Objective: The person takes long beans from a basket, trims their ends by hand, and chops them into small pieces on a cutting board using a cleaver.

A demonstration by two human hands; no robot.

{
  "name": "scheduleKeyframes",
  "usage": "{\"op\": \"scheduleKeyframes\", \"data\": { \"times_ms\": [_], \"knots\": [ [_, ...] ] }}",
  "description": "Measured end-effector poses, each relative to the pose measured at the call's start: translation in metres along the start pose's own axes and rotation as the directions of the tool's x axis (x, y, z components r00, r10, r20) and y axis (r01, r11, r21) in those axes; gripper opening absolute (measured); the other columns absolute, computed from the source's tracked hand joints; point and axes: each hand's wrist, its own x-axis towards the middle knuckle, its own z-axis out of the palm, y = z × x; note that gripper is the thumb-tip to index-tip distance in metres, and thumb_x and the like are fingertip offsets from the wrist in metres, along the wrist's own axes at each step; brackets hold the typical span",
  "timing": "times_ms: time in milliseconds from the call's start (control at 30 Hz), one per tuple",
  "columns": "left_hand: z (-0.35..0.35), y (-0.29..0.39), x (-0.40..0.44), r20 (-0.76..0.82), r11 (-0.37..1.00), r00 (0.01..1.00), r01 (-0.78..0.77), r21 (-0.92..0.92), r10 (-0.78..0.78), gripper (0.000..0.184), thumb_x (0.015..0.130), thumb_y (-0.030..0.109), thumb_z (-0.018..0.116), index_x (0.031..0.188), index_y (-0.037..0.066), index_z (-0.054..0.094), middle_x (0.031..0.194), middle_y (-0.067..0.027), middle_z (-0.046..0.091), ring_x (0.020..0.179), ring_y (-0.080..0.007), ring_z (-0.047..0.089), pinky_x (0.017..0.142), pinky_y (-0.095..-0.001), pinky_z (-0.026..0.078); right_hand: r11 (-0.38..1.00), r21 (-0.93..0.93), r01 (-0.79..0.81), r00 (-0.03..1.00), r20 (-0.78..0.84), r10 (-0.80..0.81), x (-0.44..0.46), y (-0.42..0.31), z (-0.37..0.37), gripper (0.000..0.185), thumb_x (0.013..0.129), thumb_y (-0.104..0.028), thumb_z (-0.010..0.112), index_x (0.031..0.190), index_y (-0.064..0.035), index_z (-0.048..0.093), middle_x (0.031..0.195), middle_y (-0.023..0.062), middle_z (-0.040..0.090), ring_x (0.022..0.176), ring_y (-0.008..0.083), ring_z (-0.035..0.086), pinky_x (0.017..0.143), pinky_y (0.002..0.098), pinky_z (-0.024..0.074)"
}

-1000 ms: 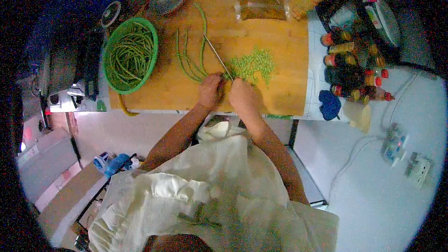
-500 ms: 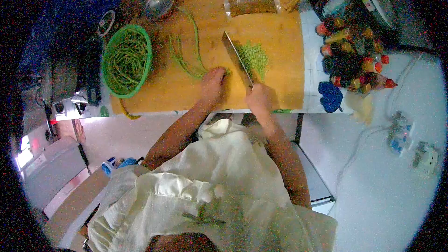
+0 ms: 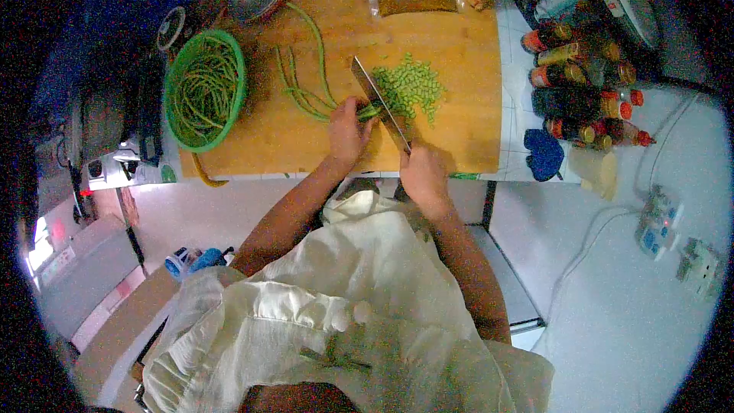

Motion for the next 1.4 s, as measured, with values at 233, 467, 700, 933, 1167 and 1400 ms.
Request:
{"op": "scheduleKeyframes", "data": {
  "times_ms": [233, 467, 700, 933, 1167, 1400],
  "knots": [
    [-0.013, -0.012, -0.011, 0.052, 0.989, 0.996, -0.078, 0.122, 0.073, 0.045, 0.071, 0.013, 0.07, 0.111, 0.003, 0.051, 0.103, -0.0165, 0.058, 0.099, -0.0367, 0.052, 0.095, -0.046, 0.038, 1.0, -0.004, -0.006, 1.0, 0.03, 0.006, 0.003, -0.003, -0.001, 0.024, 0.082, -0.022, 0.058, 0.083, 0.002, 0.061, 0.073, 0.0233, 0.061, 0.072, 0.041, 0.06, 0.067, 0.0468, 0.0468],
    [-0.008, -0.028, -0.01, -0.042, 0.959, 0.96, -0.273, 0.073, 0.277, 0.03, 0.068, 0.007, 0.067, 0.097, 0.005, 0.062, 0.095, -0.0097, 0.06, 0.092, -0.0315, 0.054, 0.087, -0.0422, 0.043, 1.0, -0.01, 0.019, 0.998, 0.062, -0.018, 0.009, -0.005, -0.001, 0.023, 0.082, -0.022, 0.058, 0.085, 0.0003, 0.061, 0.076, 0.0225, 0.062, 0.074, 0.041, 0.06, 0.066, 0.0473, 0.0473],
    [-0.004, -0.034, -0.01, -0.002, 0.956, 0.962, -0.271, 0.115, 0.273, 0.025, 0.073, 0.01, 0.066, 0.099, 0.007, 0.065, 0.094, -0.0084, 0.062, 0.089, -0.0295, 0.057, 0.079, -0.0397, 0.047, 0.985, -0.175, -0.008, 0.999, 0.036, 0.014, 0.028, -0.027, 0.011, 0.024, 0.082, -0.022, 0.057, 0.084, 0.0007, 0.062, 0.077, 0.0225, 0.063, 0.075, 0.0407, 0.061, 0.067, 0.0477, 0.0485],
    [-0.007, -0.026, -0.011, -0.027, 0.948, 0.956, -0.287, 0.139, 0.293, 0.024, 0.074, 0.01, 0.065, 0.097, 0.006, 0.065, 0.092, -0.0088, 0.062, 0.085, -0.0287, 0.056, 0.074, -0.0389, 0.047, 0.985, -0.171, -0.025, 0.999, 0.033, 0.031, 0.033, -0.038, 0.011, 0.02, 0.079, -0.017, 0.057, 0.074, -0.0008, 0.068, 0.073, 0.0204, 0.065, 0.074, 0.0365, 0.065, 0.062, 0.0446, 0.0513],
    [-0.01, -0.018, -0.013, -0.063, 0.939, 0.952, -0.284, 0.194, 0.301, 0.022, 0.069, 0.008, 0.067, 0.091, 0.005, 0.065, 0.086, -0.0062, 0.06, 0.078, -0.0252, 0.056, 0.068, -0.0368, 0.048, 0.984, -0.179, 0.018, 1.0, -0.02, -0.022, 0.02, -0.021, 0.018, 0.022, 0.082, -0.02, 0.053, 0.088, -0.0006, 0.062, 0.077, 0.0224, 0.063, 0.076, 0.0396, 0.062, 0.068, 0.0489, 0.0491],
    [-0.005, -0.02, -0.017, -0.149, 0.958, 0.951, -0.25, 0.138, 0.27, 0.022, 0.072, 0.009, 0.067, 0.093, 0.006, 0.066, 0.087, -0.008, 0.06, 0.079, -0.0278, 0.056, 0.067, -0.0374, 0.048, 0.99, -0.003, -0.143, 0.989, 0.041, 0.143, 0.046, -0.019, 0.009, 0.028, 0.082, -0.025, 0.055, 0.088, 0.0013, 0.063, 0.081, 0.0258, 0.062, 0.079, 0.0422, 0.06, 0.069, 0.0484, 0.0475]
  ]
}}
